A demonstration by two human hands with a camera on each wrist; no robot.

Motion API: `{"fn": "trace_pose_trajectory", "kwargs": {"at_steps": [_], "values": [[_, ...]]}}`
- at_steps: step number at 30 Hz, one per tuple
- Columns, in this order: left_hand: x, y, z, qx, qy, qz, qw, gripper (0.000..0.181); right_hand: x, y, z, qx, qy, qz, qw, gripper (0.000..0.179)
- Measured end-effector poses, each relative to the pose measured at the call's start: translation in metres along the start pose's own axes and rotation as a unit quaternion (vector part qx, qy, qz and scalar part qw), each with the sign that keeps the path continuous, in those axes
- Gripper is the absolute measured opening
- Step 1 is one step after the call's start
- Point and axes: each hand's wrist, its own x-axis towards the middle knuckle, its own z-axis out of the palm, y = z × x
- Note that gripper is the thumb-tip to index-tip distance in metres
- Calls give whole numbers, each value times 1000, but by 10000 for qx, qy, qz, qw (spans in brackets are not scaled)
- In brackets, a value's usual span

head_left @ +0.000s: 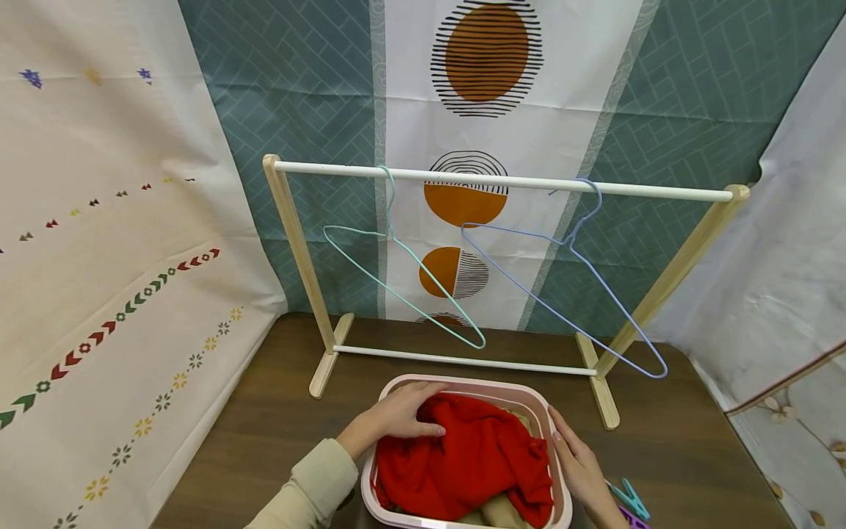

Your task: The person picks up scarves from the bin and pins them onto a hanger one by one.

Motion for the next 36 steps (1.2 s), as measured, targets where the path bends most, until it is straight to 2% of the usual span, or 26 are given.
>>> {"fn": "trace_pose_trajectory", "kwargs": {"at_steps": [9,17,25,29,32,36], "values": [[2,2,3,-79,-132,-12,9999,49,0,0,1,-61,138,-138,9998,37],[2,2,7,-215,-3,55,9998,27,0,-2,3,-159,260,-193,9994,37],[7,4,8,-593,172,47,9981,7,0,-1,5,-214,434,-344,9982,36],[10,4,10,-483,240,-30,9985,13,-1,-1,6,-188,502,-381,9978,36],[11,4,12,-550,401,-107,9976,14,-2,-1,6,-211,538,-341,9977,36],[11,5,13,-954,729,-324,9922,7,-2,-2,6,-180,542,-319,9979,35]]}}
